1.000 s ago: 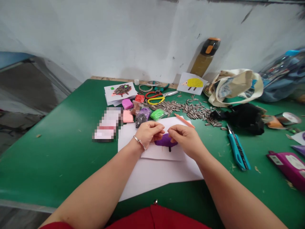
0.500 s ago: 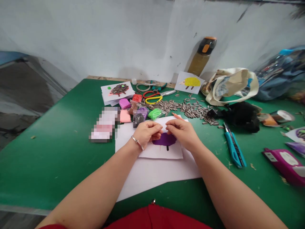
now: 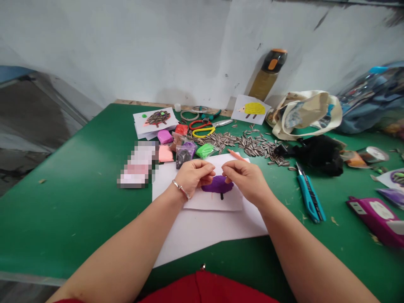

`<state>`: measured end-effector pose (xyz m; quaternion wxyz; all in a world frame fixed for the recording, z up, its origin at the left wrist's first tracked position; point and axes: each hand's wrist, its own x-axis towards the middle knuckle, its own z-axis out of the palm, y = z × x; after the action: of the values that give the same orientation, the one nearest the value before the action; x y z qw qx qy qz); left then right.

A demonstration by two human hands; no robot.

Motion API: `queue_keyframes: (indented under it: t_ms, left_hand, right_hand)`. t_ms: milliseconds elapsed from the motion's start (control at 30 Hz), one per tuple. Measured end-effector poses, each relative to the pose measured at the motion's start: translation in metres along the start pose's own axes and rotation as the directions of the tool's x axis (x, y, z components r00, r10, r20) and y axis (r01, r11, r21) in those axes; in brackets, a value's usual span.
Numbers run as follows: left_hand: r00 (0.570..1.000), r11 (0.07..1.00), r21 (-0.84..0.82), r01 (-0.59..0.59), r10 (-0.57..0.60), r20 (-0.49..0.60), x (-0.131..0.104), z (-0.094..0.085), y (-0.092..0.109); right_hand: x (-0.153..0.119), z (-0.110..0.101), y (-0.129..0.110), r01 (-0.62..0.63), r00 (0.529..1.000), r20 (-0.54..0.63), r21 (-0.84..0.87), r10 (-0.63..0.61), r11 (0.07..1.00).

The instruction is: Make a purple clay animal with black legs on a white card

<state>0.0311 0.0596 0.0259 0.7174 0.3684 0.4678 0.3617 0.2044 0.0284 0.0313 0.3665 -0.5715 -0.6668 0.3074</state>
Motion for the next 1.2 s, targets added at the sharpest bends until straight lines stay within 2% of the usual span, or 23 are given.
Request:
queue_keyframes:
  t_ms: [233, 367, 433, 500, 600, 767, 1000, 1100, 1200]
  left_hand:
    - [1.000, 1.000, 0.006, 0.014, -0.014, 0.006, -0.001, 0.001, -0.001]
    - [1.000, 1.000, 0.002, 0.021, -0.021, 0.001, 0.000, 0.001, -0.001]
    - [1.000, 1.000, -0.006, 0.021, -0.021, -0.002, 0.000, 0.001, -0.001]
    - [1.000, 1.000, -0.013, 0.021, -0.021, -0.002, -0.001, 0.001, -0.001]
    - [1.000, 1.000, -0.013, 0.024, -0.024, -0.007, -0.001, 0.002, -0.001]
    - [0.999, 0.999, 0.000, 0.035, -0.035, -0.020, 0.001, 0.001, -0.002]
    - [0.999, 0.999, 0.012, 0.043, -0.043, -0.027, 0.001, 0.001, -0.002]
    - [0.999, 0.999, 0.012, 0.037, -0.037, -0.026, 0.001, 0.001, -0.001]
    - [0.999, 0.999, 0.014, 0.037, -0.037, -0.019, 0.000, 0.001, -0.001]
  right_hand:
    - [-0.006, 0.008, 0.004, -0.072, 0.993, 0.078, -0.147, 0.084, 0.987]
    - [-0.007, 0.006, -0.001, -0.031, 0.990, 0.127, -0.271, 0.068, 0.962]
    - [-0.010, -0.001, -0.006, 0.018, 0.981, 0.188, -0.326, 0.046, 0.945]
    - [-0.015, -0.010, -0.012, 0.055, 0.960, 0.272, -0.404, 0.063, 0.913]
    - [-0.024, -0.022, -0.017, 0.077, 0.908, 0.389, -0.519, 0.154, 0.851]
    - [-0.037, -0.029, -0.023, 0.216, 0.842, 0.517, -0.581, 0.151, 0.785]
    - [-0.046, -0.028, -0.030, 0.269, 0.714, 0.671, -0.525, 0.198, 0.808]
    - [-0.046, -0.027, -0.027, 0.266, 0.714, 0.667, -0.541, 0.214, 0.798]
    - [-0.043, -0.029, -0.022, 0.222, 0.749, 0.609, -0.604, 0.262, 0.766]
